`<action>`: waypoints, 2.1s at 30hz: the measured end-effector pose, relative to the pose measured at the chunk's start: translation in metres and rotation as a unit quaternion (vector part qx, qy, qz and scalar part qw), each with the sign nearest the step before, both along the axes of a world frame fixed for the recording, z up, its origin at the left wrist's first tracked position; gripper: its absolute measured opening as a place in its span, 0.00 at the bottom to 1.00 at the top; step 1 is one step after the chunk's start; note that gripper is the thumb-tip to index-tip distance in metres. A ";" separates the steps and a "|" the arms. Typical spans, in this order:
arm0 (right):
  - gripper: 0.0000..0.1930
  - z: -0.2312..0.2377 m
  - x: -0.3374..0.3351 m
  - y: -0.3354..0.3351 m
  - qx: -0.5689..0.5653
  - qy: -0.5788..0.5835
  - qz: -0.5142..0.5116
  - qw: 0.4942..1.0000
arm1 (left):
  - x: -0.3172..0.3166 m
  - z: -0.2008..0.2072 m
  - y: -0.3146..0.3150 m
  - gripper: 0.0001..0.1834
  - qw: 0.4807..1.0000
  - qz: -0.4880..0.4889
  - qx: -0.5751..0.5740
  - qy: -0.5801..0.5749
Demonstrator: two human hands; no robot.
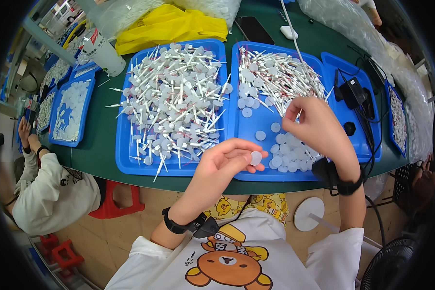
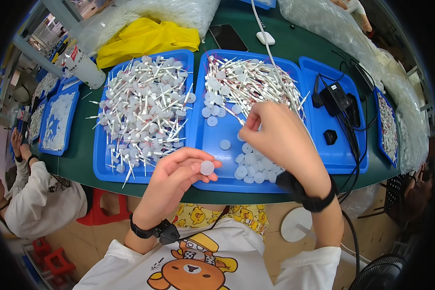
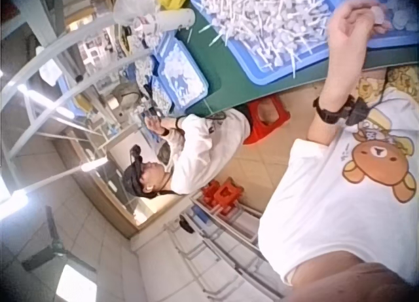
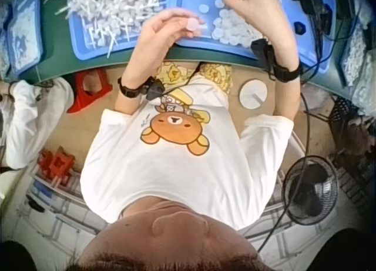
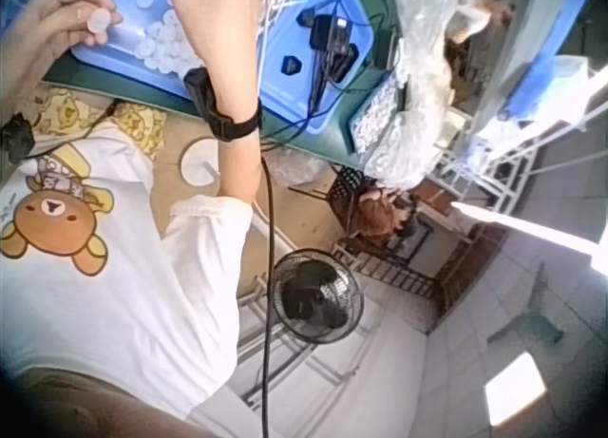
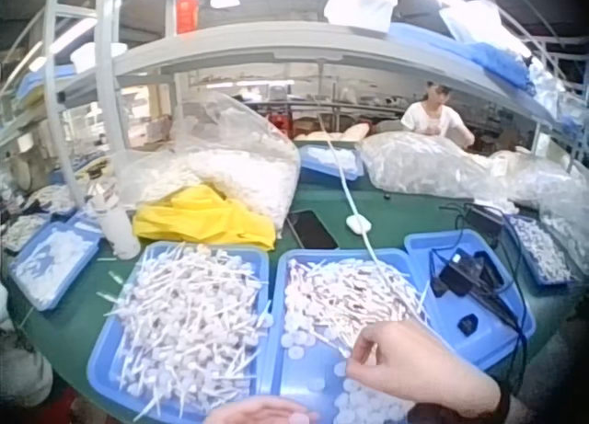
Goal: The person repeatedly picks small white circular discs and thin white sticks from blue trays and presses them together by hand. The assembled units are placed into a tray. The person occasionally adjusts the head-mounted camera strap.
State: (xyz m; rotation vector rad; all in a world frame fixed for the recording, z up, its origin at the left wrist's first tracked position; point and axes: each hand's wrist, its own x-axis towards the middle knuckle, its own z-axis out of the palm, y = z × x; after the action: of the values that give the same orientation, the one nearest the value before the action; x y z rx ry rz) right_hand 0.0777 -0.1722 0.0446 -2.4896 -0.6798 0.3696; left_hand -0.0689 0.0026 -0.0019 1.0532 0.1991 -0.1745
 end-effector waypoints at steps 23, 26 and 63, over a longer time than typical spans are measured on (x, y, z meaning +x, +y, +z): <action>0.11 0.012 -0.083 -0.035 0.235 -0.038 0.112 0.965 | -0.007 0.000 0.008 0.15 0.996 -0.013 -0.063 -0.058; 0.14 0.011 -0.082 -0.035 0.164 -0.206 0.167 0.950 | -0.007 0.002 0.009 0.14 0.995 -0.023 0.005 -0.100; 0.08 -0.004 -0.096 -0.035 0.186 -0.158 0.203 0.948 | -0.014 -0.002 0.005 0.14 0.958 -0.026 0.169 -0.232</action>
State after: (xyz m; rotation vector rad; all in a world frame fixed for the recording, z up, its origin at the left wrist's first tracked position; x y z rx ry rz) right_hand -0.0182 -0.2071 0.0404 -2.0545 -1.2736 -0.0228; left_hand -0.0824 0.0074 -0.0043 1.4088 -0.2328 0.0673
